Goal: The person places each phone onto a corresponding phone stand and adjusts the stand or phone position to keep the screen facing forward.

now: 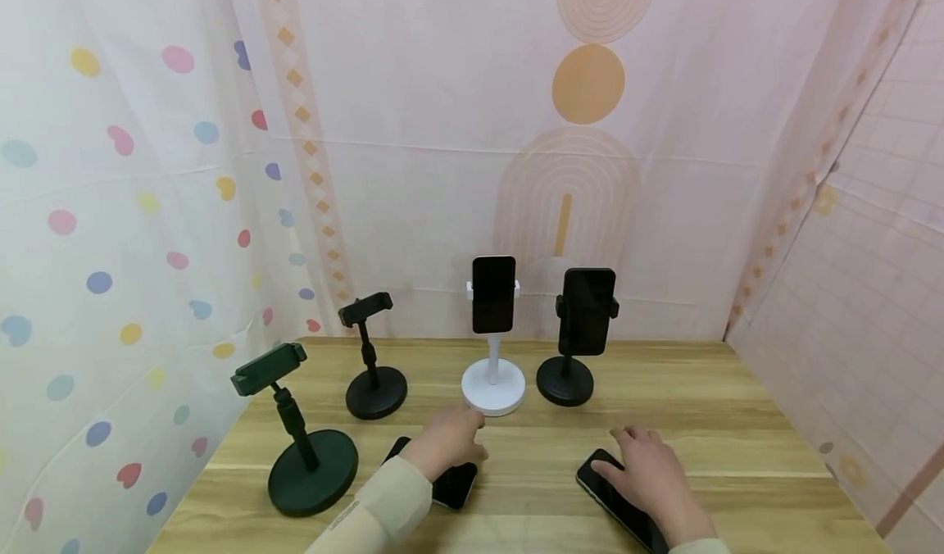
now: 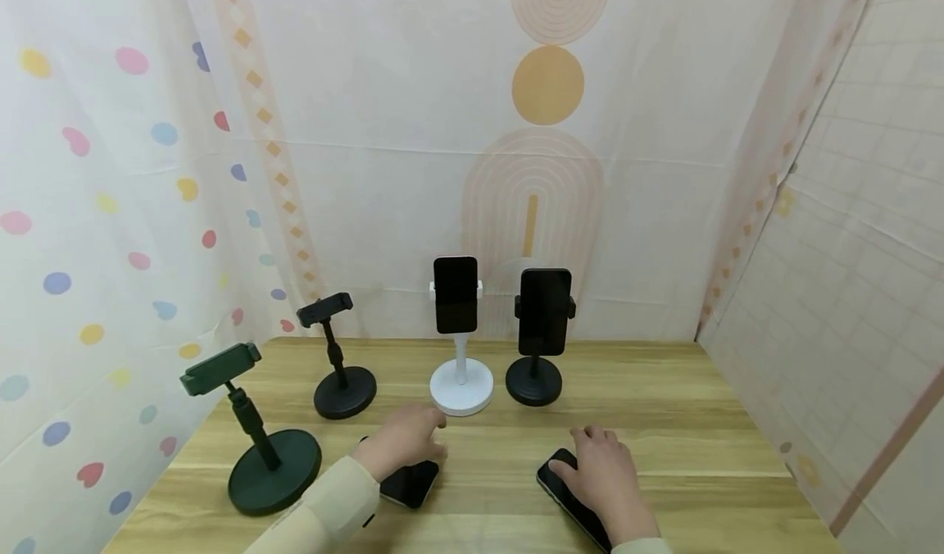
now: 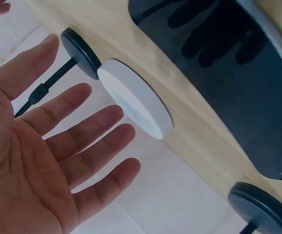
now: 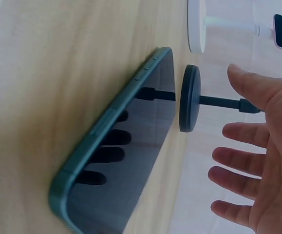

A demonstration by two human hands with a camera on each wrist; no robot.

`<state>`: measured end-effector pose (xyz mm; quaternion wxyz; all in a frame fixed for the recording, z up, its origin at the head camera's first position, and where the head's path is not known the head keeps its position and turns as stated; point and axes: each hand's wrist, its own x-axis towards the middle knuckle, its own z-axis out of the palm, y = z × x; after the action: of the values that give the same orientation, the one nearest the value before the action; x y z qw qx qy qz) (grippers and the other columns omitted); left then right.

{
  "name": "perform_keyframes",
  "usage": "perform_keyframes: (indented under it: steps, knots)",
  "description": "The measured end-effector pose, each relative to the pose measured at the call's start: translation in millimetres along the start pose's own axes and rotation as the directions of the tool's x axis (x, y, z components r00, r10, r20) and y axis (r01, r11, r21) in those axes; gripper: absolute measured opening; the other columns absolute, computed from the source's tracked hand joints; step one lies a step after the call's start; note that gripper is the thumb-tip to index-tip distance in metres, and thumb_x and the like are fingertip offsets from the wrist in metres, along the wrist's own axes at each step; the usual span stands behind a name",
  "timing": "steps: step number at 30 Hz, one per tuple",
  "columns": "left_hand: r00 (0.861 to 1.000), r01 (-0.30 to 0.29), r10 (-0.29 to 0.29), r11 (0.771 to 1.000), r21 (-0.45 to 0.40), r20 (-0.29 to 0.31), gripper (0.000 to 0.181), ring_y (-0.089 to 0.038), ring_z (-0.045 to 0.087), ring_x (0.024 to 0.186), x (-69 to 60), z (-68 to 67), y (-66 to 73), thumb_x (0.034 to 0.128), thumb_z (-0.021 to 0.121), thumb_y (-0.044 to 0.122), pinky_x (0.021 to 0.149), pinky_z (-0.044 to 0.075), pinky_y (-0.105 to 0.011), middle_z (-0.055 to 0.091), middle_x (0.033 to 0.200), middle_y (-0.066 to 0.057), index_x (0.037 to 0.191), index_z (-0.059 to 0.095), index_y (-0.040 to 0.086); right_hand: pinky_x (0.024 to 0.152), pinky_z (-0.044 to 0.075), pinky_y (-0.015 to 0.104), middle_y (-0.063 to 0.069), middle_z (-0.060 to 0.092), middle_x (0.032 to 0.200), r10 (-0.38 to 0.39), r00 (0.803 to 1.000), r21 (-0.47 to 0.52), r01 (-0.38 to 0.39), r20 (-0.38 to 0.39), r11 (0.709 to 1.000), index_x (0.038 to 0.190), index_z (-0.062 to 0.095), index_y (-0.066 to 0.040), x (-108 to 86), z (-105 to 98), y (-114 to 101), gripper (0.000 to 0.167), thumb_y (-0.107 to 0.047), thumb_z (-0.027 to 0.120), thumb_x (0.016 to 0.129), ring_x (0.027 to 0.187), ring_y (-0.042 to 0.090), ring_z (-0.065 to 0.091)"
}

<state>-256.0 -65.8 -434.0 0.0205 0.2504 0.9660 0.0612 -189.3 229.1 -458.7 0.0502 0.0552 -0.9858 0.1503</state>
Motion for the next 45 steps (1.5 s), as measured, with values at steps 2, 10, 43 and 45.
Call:
perform_keyframes:
  steps: [2, 10, 43, 45]
  knots:
    - [1.000, 0.009, -0.009, 1.000, -0.020, -0.003, 0.038, -0.026, 0.066, 0.090, -4.1, 0.9, -4.2, 0.0767, 0.085, 0.028, 0.076, 0.054, -0.041, 0.070, 0.101, -0.006, 0.104, 0.072, 0.005, 0.087, 0.046, 0.060, 0.024, 0.061, 0.118, 0.007, 1.000, 0.012, -0.007, 0.024, 1.000, 0.121, 0.065, 0.003, -1.1, 2, 0, 0.058, -0.044, 0.073, 0.087, 0.106, 0.045, 0.057]
    - [0.995, 0.098, -0.099, 0.993, -0.064, -0.008, 0.038, -0.030, 0.066, 0.093, -9.5, 4.0, -26.5, 0.0775, 0.084, 0.025, 0.078, 0.053, -0.047, 0.070, 0.104, -0.009, 0.106, 0.071, 0.004, 0.087, 0.045, 0.061, 0.021, 0.061, 0.117, 0.016, 0.998, 0.002, -0.017, 0.064, 1.000, 0.121, 0.066, 0.000, -6.4, 5, -1, 0.059, -0.046, 0.075, 0.085, 0.105, 0.044, 0.057]
    - [0.907, 0.399, -0.408, 0.912, -0.099, -0.101, 0.039, -0.034, 0.066, 0.073, -17.9, -13.4, -112.6, 0.0909, 0.072, 0.035, 0.065, 0.054, -0.052, 0.069, 0.088, -0.017, 0.102, 0.070, -0.003, 0.090, 0.042, 0.063, 0.019, 0.063, 0.116, -0.001, 0.996, 0.006, 0.000, 0.087, 1.000, 0.118, 0.067, -0.003, -4.9, 14, -10, 0.059, -0.048, 0.078, 0.082, 0.107, 0.043, 0.058]
    - [0.899, 0.412, -0.423, 0.905, -0.107, -0.110, 0.040, -0.033, 0.067, 0.072, -16.4, -14.8, -115.5, 0.0914, 0.071, 0.034, 0.064, 0.054, -0.051, 0.069, 0.087, -0.018, 0.102, 0.070, -0.004, 0.090, 0.041, 0.064, 0.019, 0.063, 0.116, 0.002, 0.995, 0.006, -0.002, 0.096, 1.000, 0.119, 0.067, -0.003, -3.9, 13, -10, 0.060, -0.048, 0.077, 0.082, 0.108, 0.043, 0.058]
